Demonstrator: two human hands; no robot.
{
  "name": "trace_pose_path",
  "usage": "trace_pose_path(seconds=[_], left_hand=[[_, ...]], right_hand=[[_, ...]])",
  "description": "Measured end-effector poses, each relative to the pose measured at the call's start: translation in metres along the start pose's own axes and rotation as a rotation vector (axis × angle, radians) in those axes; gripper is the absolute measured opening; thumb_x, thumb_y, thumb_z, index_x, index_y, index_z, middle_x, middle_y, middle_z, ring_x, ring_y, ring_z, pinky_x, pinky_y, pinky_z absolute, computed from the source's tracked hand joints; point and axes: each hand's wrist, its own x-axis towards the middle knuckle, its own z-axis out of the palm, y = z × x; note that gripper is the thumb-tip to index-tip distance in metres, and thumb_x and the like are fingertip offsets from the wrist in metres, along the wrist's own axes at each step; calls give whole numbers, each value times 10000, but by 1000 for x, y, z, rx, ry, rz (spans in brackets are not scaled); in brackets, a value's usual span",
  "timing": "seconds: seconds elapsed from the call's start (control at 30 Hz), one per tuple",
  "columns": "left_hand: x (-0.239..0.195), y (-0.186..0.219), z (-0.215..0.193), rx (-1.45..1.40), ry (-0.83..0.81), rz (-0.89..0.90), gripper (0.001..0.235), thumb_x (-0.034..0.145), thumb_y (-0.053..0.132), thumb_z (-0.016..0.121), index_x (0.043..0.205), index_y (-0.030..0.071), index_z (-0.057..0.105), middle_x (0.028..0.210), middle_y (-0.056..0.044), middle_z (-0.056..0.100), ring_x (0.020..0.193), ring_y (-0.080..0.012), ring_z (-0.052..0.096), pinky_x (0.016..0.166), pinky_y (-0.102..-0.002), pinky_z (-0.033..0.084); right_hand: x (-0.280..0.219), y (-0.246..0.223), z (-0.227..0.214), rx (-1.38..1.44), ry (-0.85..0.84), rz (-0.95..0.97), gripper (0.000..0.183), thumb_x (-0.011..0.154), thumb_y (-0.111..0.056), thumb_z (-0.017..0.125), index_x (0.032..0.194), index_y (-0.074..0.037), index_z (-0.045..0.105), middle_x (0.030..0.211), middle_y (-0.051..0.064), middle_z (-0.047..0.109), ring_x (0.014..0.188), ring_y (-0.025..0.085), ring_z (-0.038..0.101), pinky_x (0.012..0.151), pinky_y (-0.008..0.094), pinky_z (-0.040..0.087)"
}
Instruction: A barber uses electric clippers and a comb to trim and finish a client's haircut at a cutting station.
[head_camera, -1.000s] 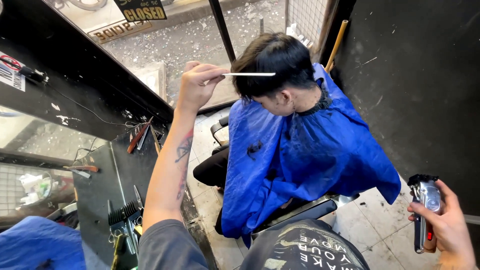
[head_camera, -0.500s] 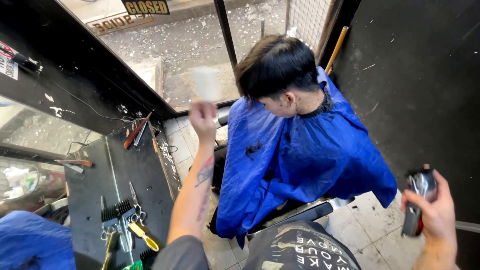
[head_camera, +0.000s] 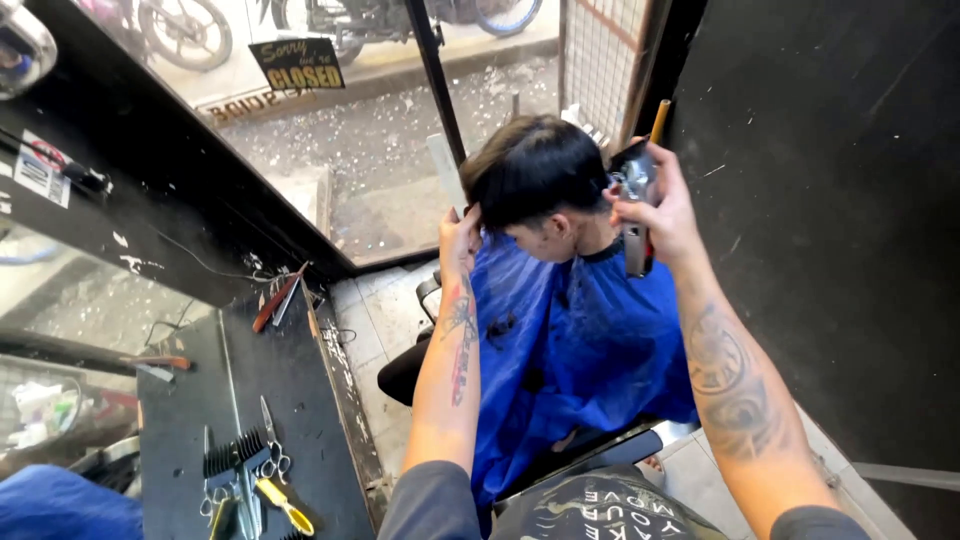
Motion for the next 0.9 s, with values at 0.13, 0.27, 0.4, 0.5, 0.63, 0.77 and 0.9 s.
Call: trace_pose_path(seconds=[0.13, 0.27, 0.4, 0.5, 0.63, 0.77, 0.9], left_hand=[[-4, 12, 15, 52, 51, 22, 187, 929, 160, 863, 908, 144, 677, 518, 44, 455, 298, -47, 364, 305, -190, 256], [-7, 28, 36, 192, 125, 129, 194, 861, 169, 915, 899, 126, 730, 578, 8, 552, 398, -47, 431, 361, -203, 301], [-26, 58, 63, 470, 137, 258, 269, 767, 246, 973, 947, 127, 812, 703, -5, 709, 639, -46, 562, 583, -227, 506], [-52, 87, 86, 708, 145, 301, 393, 751, 384, 972, 978, 113, 800, 798, -100, 773, 801, -198, 747, 766, -358, 599], [-72, 112, 116, 837, 169, 288, 435, 743, 458, 956, 997, 145, 792, 833, -100, 782, 881, -278, 786, 822, -397, 606], [-75, 125, 129, 906, 151, 277, 457, 747, 482, 953, 1047, 172, 805, 865, -77, 804, 944, -286, 800, 842, -402, 612], [-59, 145, 101, 834, -52, 408, 617, 784, 422, 989, 1255, 94, 763, 1061, -228, 789, 1069, -345, 758, 975, -485, 558]], right_hand=[[19, 5, 2, 2, -21, 20, 879, 829, 168, 782, 1597, -84, 438, 1026, 289, 694, 782, 358, 790, 662, 475, 698], [25, 12, -9, 9, -33, 2, 860, 844, 166, 775, 1595, -72, 430, 981, 276, 696, 673, 320, 762, 595, 431, 686], [27, 15, -25, -1, -35, -10, 853, 852, 161, 760, 1596, -76, 418, 934, 259, 688, 636, 311, 753, 554, 403, 664], [30, 19, -35, 22, -7, 9, 851, 857, 179, 761, 1594, -95, 434, 968, 275, 680, 670, 340, 752, 552, 410, 663], [39, 25, -46, 11, -3, -19, 817, 866, 156, 758, 1576, -92, 439, 954, 276, 675, 645, 337, 744, 536, 410, 647], [41, 25, -50, 2, 20, -27, 783, 881, 142, 743, 1565, -90, 442, 963, 290, 672, 651, 342, 745, 547, 408, 639], [32, 19, -64, -12, 43, 13, 778, 908, 145, 722, 1559, -139, 404, 1004, 281, 662, 682, 339, 732, 638, 478, 663]])
